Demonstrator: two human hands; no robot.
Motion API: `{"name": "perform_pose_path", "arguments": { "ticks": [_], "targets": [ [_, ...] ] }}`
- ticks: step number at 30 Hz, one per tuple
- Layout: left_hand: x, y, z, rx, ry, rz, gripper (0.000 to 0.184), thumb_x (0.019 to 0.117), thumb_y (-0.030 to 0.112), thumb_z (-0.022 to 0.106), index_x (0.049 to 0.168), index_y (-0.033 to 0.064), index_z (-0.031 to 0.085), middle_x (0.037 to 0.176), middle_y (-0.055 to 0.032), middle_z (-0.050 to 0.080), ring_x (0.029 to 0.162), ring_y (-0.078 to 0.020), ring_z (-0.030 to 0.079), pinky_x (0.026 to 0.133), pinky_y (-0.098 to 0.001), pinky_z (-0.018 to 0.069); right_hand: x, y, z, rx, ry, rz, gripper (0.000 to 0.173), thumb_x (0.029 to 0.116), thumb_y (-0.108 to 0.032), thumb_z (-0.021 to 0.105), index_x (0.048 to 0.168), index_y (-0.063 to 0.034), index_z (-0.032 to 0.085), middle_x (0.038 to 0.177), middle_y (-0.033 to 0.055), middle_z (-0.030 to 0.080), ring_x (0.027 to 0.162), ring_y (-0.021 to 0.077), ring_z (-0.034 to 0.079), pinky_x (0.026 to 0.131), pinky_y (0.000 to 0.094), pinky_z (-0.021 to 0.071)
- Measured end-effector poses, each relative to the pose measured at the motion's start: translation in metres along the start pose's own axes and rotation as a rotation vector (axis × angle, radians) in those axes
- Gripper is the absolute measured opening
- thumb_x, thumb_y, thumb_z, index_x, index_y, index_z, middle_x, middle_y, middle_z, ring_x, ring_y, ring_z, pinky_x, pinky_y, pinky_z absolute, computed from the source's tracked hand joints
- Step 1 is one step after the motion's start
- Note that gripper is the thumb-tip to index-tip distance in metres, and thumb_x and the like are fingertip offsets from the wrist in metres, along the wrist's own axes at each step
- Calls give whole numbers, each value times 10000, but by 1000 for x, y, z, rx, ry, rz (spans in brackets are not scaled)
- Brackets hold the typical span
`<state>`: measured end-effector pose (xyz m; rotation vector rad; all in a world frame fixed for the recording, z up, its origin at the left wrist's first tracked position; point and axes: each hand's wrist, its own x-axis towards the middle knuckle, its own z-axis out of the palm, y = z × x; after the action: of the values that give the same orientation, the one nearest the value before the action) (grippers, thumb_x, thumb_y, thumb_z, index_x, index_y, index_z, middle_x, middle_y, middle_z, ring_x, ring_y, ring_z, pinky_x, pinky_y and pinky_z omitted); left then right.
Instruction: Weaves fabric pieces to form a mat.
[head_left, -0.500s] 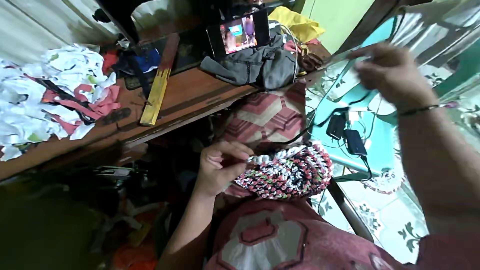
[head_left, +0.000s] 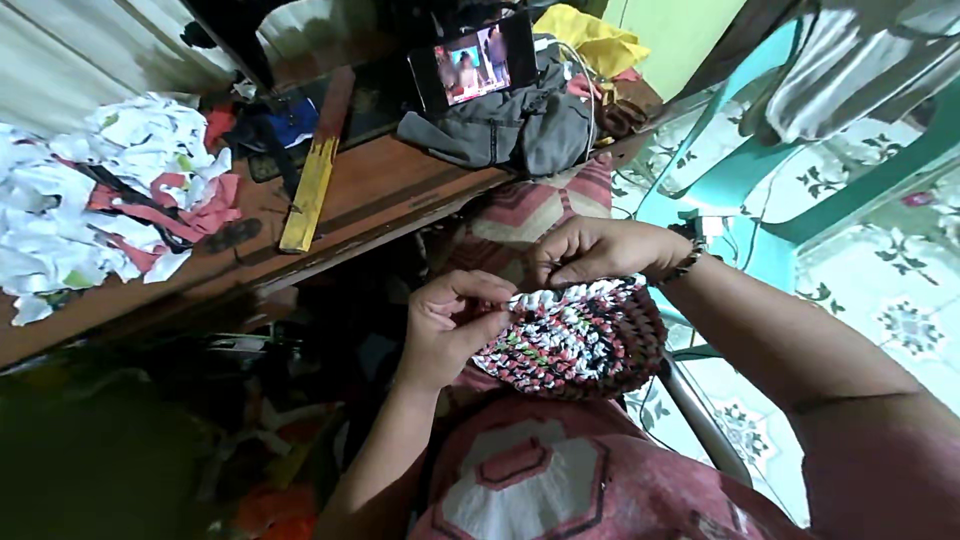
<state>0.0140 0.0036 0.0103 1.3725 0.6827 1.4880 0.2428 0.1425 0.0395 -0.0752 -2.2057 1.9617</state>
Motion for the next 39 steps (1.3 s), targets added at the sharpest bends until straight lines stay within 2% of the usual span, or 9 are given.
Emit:
{"name": "perform_pose_path", "arguments": {
  "ticks": [7,12,15,19,24,29,34,36,39],
  "targets": [
    [-1,1,-1,-26,-11,-2,215,856,20,780,1033,137,745,1034,-21,744,909,-91,712,800,-254,610,-5,8,-5,1,19,66,111,993,-101,562,921,-58,633,847,-18,636,702,1,579,580,157,467],
    [-4,-2,-3,-48,-9,4,211,859,6,773,1027,129,742,1038,-24,744,913,-91,711,810,-255,608,-12,17,-7,-2,-23,94,122,929,-83,596,975,-36,699,975,5,702,750,4,623,601,165,514],
    [-7,-1,-4,-68,-4,9,207,858,22,784,1026,135,742,1031,-20,745,912,-90,712,811,-253,608,-13,18,-2,-7,-12,84,97,931,-12,592,909,-32,684,892,-12,693,685,-19,594,560,140,481],
    [-8,0,-4,-95,-40,17,222,859,2,774,1033,136,741,1044,-13,749,921,-86,715,813,-252,610,-14,15,2,-190,182,184,80,990,-55,591,946,-44,658,740,-33,623,628,-1,569,571,161,484],
    [-9,1,-1,-108,-76,43,222,866,-28,765,1048,97,745,1044,-43,755,929,-100,721,819,-253,610,-16,18,-21,-762,576,229,154,1005,-138,603,1027,1,664,803,97,647,701,178,621,677,412,546],
    [-11,-1,-4,-31,22,23,232,832,-32,784,1001,125,753,1027,-15,747,909,-89,713,807,-255,614,-24,6,-36,-909,877,212,184,1018,-178,582,1031,-12,661,779,80,635,656,158,590,646,393,520],
    [-7,-3,-1,-12,45,21,212,834,-29,786,994,105,748,1017,-22,740,902,-97,711,801,-266,618,-23,24,-33,-911,741,200,149,985,-131,621,985,2,689,786,105,661,700,210,642,687,461,555],
    [-7,-3,-1,14,96,-22,219,827,-17,798,998,106,738,1001,-26,730,882,-105,707,783,-279,621,-21,32,-30,-893,643,226,128,948,-124,683,982,-12,734,866,121,715,792,242,695,768,507,579],
    [-6,-3,-1,17,135,-59,248,814,-16,804,984,128,695,990,-24,715,860,-102,702,769,-276,621,-20,35,-29,-825,622,179,254,898,-193,760,1085,-21,748,1020,127,713,920,230,685,863,469,570]
  ]
}}
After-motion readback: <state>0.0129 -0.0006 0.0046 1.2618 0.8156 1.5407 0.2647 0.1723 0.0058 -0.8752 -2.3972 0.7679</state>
